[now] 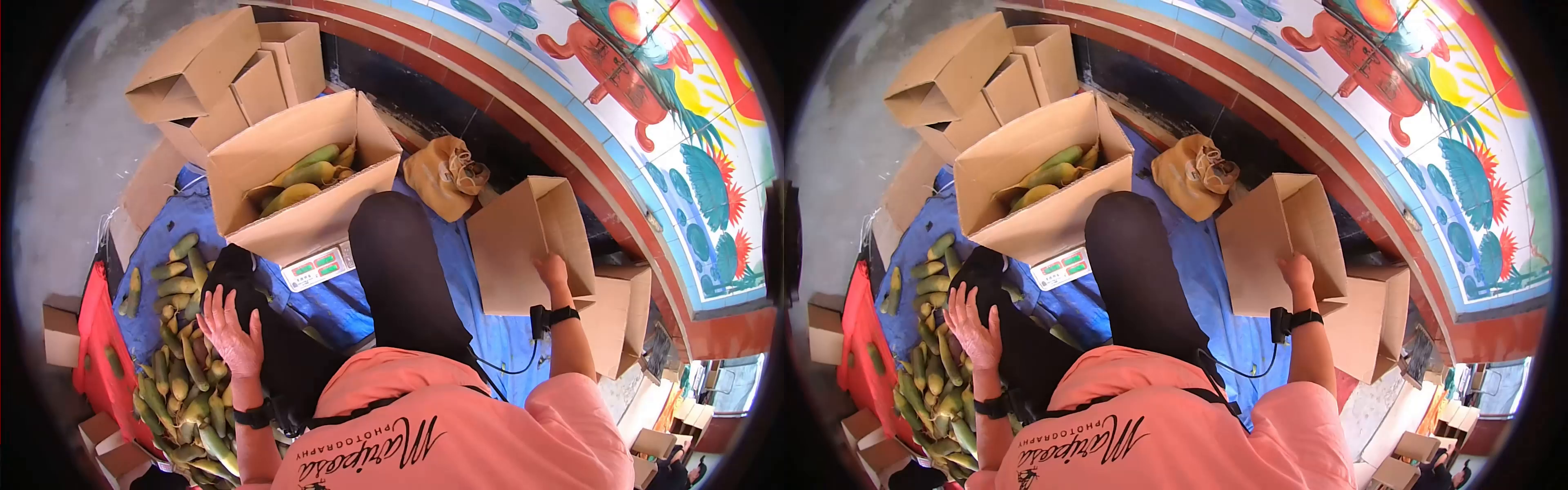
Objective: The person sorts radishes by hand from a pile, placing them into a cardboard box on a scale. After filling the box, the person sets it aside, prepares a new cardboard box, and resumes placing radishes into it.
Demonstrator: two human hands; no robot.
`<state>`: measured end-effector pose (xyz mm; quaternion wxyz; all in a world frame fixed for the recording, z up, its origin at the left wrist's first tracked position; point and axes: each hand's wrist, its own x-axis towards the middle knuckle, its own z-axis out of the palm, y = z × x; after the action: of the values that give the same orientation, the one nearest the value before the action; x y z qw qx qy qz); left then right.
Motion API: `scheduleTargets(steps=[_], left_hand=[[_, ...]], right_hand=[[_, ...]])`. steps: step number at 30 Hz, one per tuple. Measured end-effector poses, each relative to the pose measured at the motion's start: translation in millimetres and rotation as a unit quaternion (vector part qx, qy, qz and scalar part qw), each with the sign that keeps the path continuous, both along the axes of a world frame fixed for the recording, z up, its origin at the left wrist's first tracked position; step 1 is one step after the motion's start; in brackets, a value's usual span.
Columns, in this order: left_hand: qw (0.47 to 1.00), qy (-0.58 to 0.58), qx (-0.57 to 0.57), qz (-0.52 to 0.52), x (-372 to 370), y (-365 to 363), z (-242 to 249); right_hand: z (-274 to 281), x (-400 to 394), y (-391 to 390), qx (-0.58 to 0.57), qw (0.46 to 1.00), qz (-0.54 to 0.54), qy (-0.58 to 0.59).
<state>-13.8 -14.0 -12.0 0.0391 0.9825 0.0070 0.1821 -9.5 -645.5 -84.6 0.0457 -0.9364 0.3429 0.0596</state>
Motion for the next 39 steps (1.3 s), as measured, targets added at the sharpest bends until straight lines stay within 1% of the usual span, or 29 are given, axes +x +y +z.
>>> scheduleTargets(steps=[2,3,5,7,9,11,12,13,14,15,16,18,20,22,24,25,26,27,28,30,31,33,34,36,37,39], left_hand=[[1.0,-0.002,0.001,0.001,0.8,-1.3,-0.1],[1.0,0.0,-0.001,-0.002,0.3,-1.7,1.2],[1.0,0.003,-0.019,0.001,1.5,-1.6,4.6],[1.0,0.002,-0.031,0.0,2.7,-1.3,6.1],[0.999,0.006,-0.036,0.0,5.0,-2.7,10.0],[0.999,0.0,-0.032,-0.004,9.6,-0.3,8.7],[0.999,-0.009,-0.036,-0.005,12.7,-0.8,9.6],[0.999,-0.011,-0.035,-0.005,15.9,-1.4,9.9],[0.999,-0.005,-0.038,0.003,18.8,-1.8,9.6],[0.999,0.001,-0.04,0.012,21.6,-2.3,9.5],[0.999,-0.005,-0.04,0.014,23.0,-3.3,9.9],[0.999,-0.009,-0.04,0.01,21.7,-4.2,9.5],[0.999,-0.016,-0.032,0.012,20.1,-4.3,9.6],[0.999,-0.013,-0.036,0.016,19.6,-3.4,10.5],[0.999,-0.011,-0.041,0.018,20.1,-3.3,10.5],[0.999,-0.014,-0.04,0.021,20.3,-3.4,11.4],[0.999,-0.008,-0.041,0.019,20.4,-3.5,13.0],[0.999,-0.003,-0.043,0.017,21.2,-3.6,13.9],[0.998,-0.01,-0.054,0.018,22.3,-3.6,13.5],[0.998,-0.003,-0.057,0.022,24.0,-3.9,15.4],[0.998,0.005,-0.061,0.025,25.1,-4.5,16.8],[0.997,0.002,-0.063,0.032,27.1,-5.5,18.9],[0.997,0.007,-0.071,0.033,27.8,-5.3,19.5],[0.996,0.014,-0.081,0.037,29.2,-3.5,19.8],[0.996,0.015,-0.079,0.04,31.1,-2.8,20.7],[0.995,0.027,-0.086,0.043,33.1,-2.5,23.0]], right_hand=[[0.9,2.4,1.8,0.064,0.995,0.062,-0.054],[0.6,-1.3,-0.8,0.067,0.994,0.07,-0.057],[-4.1,-4.8,1.6,0.017,0.994,0.081,-0.078],[14.0,-15.4,17.8,0.0,0.989,0.091,-0.119],[43.6,-25.1,37.6,0.108,0.969,0.091,-0.201],[78.3,-25.5,58.8,0.139,0.952,0.082,-0.262],[98.1,-22.2,66.6,0.224,0.936,0.038,-0.269],[117.1,-16.2,76.4,0.225,0.935,0.038,-0.27],[135.5,-7.0,88.0,0.245,0.912,0.069,-0.321],[148.7,4.6,99.0,0.263,0.885,0.099,-0.37],[157.7,18.3,109.0,0.262,0.885,0.097,-0.372],[172.3,50.0,125.0,0.27,0.846,0.153,-0.433],[171.8,89.2,132.6,0.246,0.833,0.189,-0.459],[182.9,131.4,155.1,0.258,0.803,0.225,-0.488],[179.3,183.4,171.0,0.246,0.739,0.299,-0.551],[175.1,211.4,176.5,0.267,0.718,0.316,-0.559],[182.7,232.5,190.7,0.279,0.709,0.338,-0.553],[185.2,256.5,201.0,0.261,0.703,0.363,-0.553],[175.8,286.4,208.8,0.295,0.687,0.359,-0.559],[173.9,327.9,227.2,0.252,0.711,0.392,-0.527],[164.6,351.2,232.5,0.255,0.708,0.394,-0.527],[147.1,388.1,246.3,0.188,0.735,0.441,-0.479],[141.9,398.2,250.8,0.191,0.734,0.443,-0.478],[132.7,417.2,261.7,0.135,0.78,0.461,-0.4],[128.0,424.9,264.7,0.138,0.779,0.463,-0.4],[113.3,437.8,265.6,0.163,0.806,0.479,-0.305]])
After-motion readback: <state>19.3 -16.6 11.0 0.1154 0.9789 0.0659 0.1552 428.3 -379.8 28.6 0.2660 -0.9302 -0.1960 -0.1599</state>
